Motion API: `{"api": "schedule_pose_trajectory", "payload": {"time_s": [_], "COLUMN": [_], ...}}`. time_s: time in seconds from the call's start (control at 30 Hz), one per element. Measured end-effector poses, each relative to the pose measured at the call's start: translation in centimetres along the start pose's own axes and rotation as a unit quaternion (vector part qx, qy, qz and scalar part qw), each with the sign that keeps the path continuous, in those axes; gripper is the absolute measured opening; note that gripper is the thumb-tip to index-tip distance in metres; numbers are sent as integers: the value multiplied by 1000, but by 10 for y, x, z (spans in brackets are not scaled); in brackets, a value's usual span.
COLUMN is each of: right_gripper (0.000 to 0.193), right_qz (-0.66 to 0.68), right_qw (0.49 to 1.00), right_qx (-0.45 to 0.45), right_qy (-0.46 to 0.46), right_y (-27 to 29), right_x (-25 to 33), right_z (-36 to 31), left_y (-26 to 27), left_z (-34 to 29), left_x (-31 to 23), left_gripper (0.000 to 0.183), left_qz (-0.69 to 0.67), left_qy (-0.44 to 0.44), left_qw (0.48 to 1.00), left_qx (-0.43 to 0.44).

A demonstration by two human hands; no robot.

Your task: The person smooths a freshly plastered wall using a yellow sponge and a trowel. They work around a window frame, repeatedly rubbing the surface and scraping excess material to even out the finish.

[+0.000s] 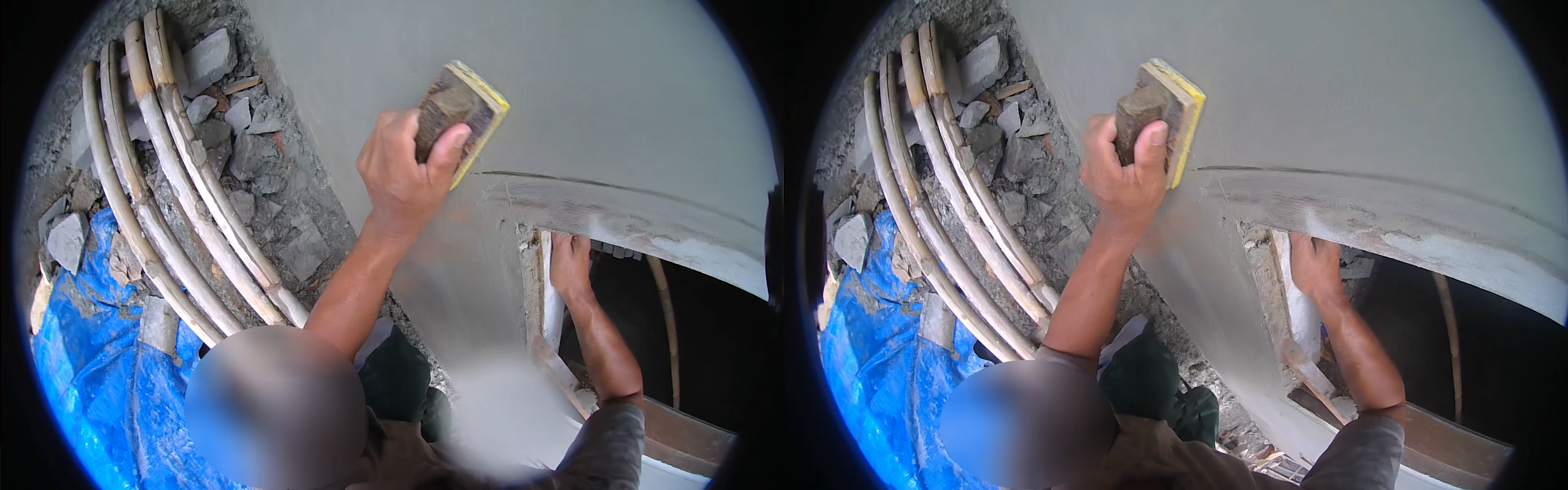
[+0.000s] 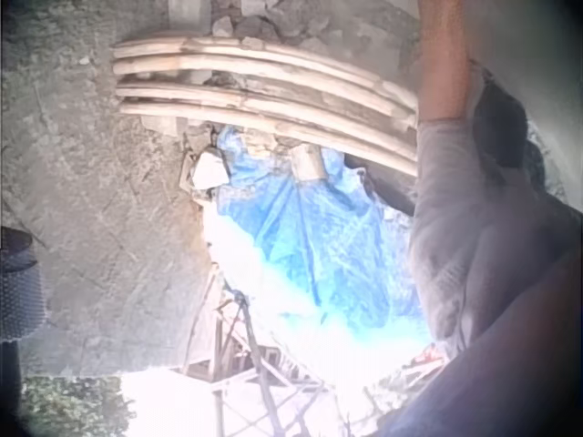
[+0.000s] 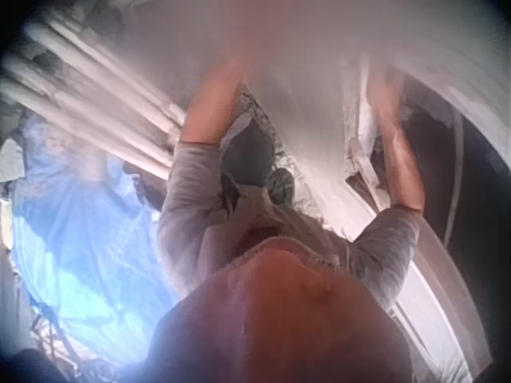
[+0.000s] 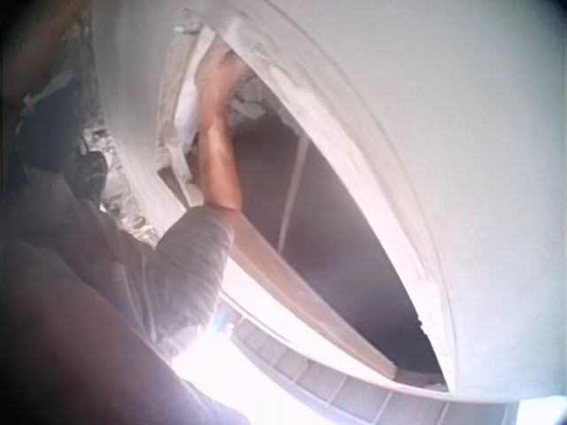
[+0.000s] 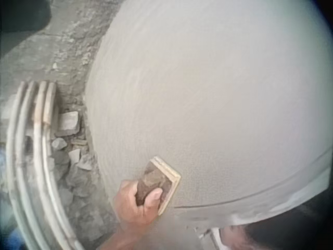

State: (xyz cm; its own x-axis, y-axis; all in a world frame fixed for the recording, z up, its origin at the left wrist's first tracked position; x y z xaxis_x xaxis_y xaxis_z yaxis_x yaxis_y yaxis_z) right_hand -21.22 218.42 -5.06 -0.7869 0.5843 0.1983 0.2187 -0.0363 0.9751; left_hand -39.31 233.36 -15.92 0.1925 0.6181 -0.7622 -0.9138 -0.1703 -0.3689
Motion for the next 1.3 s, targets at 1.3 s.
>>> {"api": "schedule_pose_trajectory", "payload": {"time_s": [1.3], "right_gripper": [29], "right_qz": [-274], "right_qw": [951], "right_qx": [-2], "right_qy": [144], "right_y": [17], "right_x": [-71], "right_z": [-7], "left_y": [96], "left_z": [-157], "left_x": [137], "left_gripper": [45], "left_qz": [103], "left_qy": [478], "left_qw": [871], "left_qx": [-44]}}
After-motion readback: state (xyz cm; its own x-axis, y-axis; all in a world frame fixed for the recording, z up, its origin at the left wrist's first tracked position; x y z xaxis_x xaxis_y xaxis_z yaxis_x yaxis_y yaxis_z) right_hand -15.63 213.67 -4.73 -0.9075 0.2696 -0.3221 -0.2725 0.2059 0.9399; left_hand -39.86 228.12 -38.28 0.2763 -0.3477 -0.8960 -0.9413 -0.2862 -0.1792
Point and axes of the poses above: each hand's wrist, its own z-axis towards the middle knuckle, its own y-axis out of the back of the hand, x = y × z, the point moved 4 cm from there along z, towards the middle knuckle, and after that the axes turned 11 degrees about -z, right-handed, at the moved point
